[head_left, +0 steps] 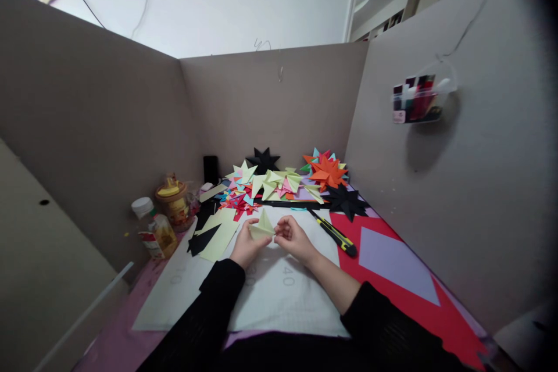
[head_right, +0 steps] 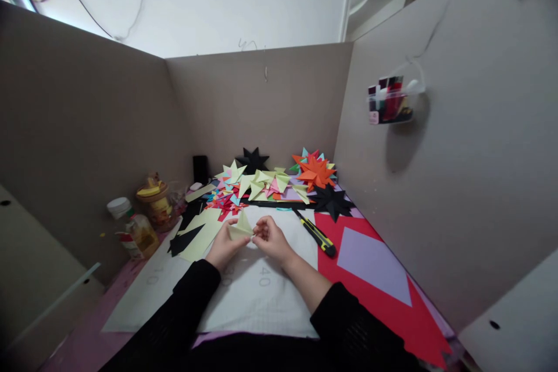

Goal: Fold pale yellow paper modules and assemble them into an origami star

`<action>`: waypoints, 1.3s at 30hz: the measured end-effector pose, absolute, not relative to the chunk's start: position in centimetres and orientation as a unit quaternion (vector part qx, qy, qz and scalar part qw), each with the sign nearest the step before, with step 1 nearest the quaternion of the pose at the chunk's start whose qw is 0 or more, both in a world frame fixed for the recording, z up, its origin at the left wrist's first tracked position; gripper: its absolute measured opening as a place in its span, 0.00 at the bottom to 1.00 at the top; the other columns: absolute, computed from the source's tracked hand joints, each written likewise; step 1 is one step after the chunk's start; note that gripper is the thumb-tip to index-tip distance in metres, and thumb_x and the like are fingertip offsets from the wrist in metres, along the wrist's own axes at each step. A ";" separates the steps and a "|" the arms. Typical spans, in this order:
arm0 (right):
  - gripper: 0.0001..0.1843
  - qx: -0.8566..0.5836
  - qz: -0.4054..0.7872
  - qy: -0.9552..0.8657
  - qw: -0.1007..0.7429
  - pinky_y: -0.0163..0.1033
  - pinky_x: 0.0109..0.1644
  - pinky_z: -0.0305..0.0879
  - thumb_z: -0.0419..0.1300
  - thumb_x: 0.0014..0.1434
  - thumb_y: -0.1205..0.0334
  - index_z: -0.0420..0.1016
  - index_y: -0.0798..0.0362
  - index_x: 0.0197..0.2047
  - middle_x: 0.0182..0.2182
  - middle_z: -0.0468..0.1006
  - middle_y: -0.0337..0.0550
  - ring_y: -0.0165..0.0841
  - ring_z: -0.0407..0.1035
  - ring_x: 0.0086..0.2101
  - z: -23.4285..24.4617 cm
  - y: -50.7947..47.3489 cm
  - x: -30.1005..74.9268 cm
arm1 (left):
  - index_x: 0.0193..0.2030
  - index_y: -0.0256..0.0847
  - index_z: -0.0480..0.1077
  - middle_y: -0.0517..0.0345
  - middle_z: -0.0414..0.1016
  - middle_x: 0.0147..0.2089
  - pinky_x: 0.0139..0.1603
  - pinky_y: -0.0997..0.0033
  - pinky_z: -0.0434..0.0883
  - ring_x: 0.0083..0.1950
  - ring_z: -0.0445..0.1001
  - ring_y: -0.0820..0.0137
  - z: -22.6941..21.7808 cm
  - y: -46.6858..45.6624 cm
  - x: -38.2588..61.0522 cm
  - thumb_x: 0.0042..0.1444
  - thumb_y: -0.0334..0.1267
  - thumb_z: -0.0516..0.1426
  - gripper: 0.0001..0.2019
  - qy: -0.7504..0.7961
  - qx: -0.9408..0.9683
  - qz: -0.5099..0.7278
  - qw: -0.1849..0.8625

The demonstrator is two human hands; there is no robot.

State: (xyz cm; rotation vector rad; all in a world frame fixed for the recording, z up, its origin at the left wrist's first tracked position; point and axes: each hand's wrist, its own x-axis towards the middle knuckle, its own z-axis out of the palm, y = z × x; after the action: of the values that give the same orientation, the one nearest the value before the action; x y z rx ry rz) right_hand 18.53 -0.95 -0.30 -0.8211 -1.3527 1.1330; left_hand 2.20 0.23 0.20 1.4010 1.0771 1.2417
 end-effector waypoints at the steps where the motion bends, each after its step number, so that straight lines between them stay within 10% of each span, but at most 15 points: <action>1: 0.17 -0.348 0.485 -0.576 0.559 0.34 0.33 0.64 0.64 0.44 0.64 0.62 0.50 0.37 0.30 0.71 0.36 0.28 0.67 0.27 -0.3 -0.9 18.6 | 0.47 0.38 0.61 0.55 0.74 0.37 0.37 0.70 0.69 0.36 0.74 0.67 0.2 0.3 2.2 0.37 0.35 0.67 0.29 0.436 0.563 0.512 0.480; 17: 0.13 -0.451 0.433 -0.517 0.584 0.32 0.22 0.50 0.59 0.49 0.56 0.63 0.53 0.20 0.13 0.63 0.30 0.25 0.54 0.16 -0.4 -0.1 19.2 | 0.48 0.38 0.58 0.64 0.73 0.24 0.21 0.78 0.60 0.21 0.70 0.74 0.2 0.0 2.4 0.42 0.39 0.64 0.27 0.449 0.572 0.433 0.532; 29: 0.14 -0.449 0.423 -0.399 0.678 0.30 0.18 0.45 0.61 0.46 0.54 0.62 0.52 0.20 0.13 0.63 0.31 0.23 0.52 0.15 -0.1 2.3 22.9 | 0.47 0.38 0.60 0.52 0.79 0.32 0.36 0.66 0.69 0.31 0.76 0.68 0.3 0.8 1.1 0.43 0.37 0.64 0.24 0.449 0.525 0.475 0.544; 39: 0.10 -0.405 0.531 -0.542 0.510 0.29 0.19 0.46 0.60 0.45 0.61 0.62 0.53 0.19 0.13 0.63 0.30 0.23 0.52 0.15 -0.5 -0.1 19.7 | 0.49 0.39 0.61 0.56 0.74 0.37 0.37 0.70 0.69 0.34 0.75 0.70 1.2 0.2 1.8 0.38 0.44 0.67 0.32 0.385 0.504 0.506 0.585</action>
State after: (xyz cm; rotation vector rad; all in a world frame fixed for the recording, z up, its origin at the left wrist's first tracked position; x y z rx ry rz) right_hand 19.70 -0.06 -0.54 -0.9758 -1.3063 1.2787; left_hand 1.76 0.17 1.20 1.1760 0.8973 1.1808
